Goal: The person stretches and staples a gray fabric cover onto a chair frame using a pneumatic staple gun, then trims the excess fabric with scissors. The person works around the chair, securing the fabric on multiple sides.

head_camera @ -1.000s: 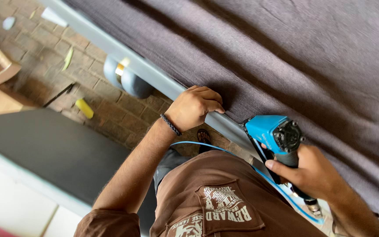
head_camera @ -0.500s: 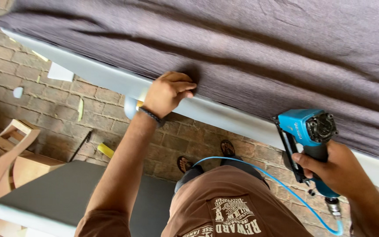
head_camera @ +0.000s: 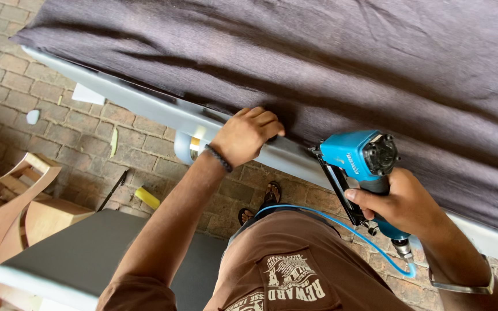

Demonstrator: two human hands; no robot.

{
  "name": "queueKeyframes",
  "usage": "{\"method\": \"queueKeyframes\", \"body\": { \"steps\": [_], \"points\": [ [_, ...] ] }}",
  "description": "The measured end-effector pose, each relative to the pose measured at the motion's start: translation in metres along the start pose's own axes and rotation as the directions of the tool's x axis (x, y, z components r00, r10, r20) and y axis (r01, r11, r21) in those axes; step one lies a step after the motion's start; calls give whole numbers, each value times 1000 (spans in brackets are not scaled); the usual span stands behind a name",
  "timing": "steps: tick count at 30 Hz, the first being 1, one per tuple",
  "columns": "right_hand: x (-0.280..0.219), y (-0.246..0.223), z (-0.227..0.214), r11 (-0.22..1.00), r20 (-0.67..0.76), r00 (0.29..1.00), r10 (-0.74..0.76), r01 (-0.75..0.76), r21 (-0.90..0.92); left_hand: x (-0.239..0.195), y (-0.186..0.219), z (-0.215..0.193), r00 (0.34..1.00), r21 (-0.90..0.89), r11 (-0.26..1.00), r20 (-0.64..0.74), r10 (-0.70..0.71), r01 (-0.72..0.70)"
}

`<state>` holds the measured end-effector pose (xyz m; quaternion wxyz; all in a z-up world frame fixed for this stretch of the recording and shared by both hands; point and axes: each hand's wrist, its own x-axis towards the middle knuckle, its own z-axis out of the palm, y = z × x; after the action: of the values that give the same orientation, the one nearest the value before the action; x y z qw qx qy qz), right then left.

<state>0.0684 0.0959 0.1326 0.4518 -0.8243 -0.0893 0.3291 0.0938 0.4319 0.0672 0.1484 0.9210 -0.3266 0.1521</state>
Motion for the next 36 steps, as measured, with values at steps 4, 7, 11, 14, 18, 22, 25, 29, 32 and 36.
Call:
{"method": "queueKeyframes", "body": {
  "steps": [4,7,11,14,18,22,25,29,32,36],
  "points": [
    [19,-13,3,993,92,995,46,-35,-117,-12,1,-9,1000,-117,993,-2,-31,31],
    [25,-22,6,972,99,990,100,-76,-222,-15,1,-9,998,-105,993,18,-56,58],
    [28,-36,10,952,81,986,143,-115,-284,-16,-2,-10,998,-87,995,0,-56,56],
    [34,-43,19,961,93,984,150,-123,-248,-19,-14,-15,999,-66,997,-14,-45,44],
    [38,-43,28,977,67,993,100,-86,-195,-33,-41,-24,997,-63,998,-69,-34,30],
    [44,-52,41,986,21,994,110,-107,-130,-60,-97,-53,983,34,992,-147,-113,119],
    [49,-71,68,986,-47,985,167,-168,-4,-84,-140,-79,977,-97,979,-100,-188,179],
    [68,-110,106,988,-56,987,151,-150,32,-100,-176,-97,997,-144,987,-29,-77,72],
    [86,-131,131,992,-43,991,125,-125,6,-102,-189,-97,999,-159,987,-39,26,-31],
    [106,-156,157,982,-53,983,177,-180,-52,-104,-190,-98,996,-112,991,38,78,-74]
  ]
}}
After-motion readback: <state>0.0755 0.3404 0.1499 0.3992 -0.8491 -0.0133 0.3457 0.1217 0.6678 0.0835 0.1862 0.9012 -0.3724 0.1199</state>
